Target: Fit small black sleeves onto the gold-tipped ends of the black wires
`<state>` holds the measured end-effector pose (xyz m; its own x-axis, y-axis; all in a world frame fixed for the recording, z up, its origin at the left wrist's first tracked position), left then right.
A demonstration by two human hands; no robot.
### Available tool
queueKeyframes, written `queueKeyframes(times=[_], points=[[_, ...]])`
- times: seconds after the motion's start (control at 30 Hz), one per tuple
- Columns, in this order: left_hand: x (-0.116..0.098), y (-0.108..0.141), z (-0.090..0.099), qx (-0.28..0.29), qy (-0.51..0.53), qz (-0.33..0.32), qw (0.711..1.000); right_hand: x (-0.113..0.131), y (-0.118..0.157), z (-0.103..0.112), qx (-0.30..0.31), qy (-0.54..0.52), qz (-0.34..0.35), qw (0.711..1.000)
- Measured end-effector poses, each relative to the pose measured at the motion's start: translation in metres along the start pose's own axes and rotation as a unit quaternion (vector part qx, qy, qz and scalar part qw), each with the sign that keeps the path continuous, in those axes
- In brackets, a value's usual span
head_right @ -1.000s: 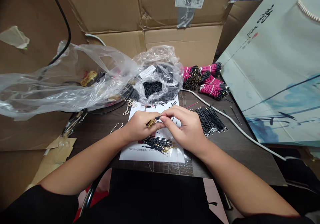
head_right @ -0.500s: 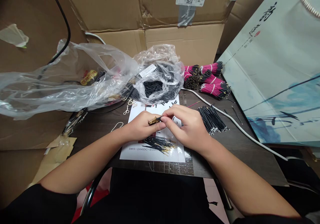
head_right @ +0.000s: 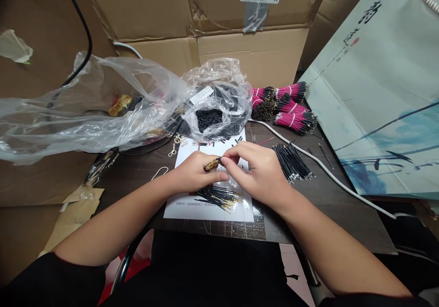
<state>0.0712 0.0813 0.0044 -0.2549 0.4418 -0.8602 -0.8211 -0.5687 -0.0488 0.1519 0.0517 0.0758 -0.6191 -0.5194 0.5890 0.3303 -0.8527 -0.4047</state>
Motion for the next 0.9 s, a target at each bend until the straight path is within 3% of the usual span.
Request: queueKeyframes(times=[0.57,0.9], points=[[-0.0018,0.0003,0.0001,0.007,-0.11,-0.011,0.994,-0.0004,0.0006,-0.0052,0.025,0.013,0.011,1.0],[-0.0011,0.0,-0.0008,0.015,-0.122,-0.011,0.992,0.0049,0.0028,-0.0094,0.043,0.037,0.058,0.997]])
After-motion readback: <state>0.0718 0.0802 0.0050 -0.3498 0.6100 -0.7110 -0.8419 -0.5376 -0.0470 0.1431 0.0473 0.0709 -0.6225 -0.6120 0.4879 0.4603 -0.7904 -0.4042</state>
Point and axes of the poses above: each hand's wrist, its own y-axis away from the middle knuckle, its own z-axis out of the back of the hand, x = y × z, the point moved 10 cm from there along -y, towards the middle knuckle, and after that the axes turned 4 degrees about x, right-handed, at the moved point
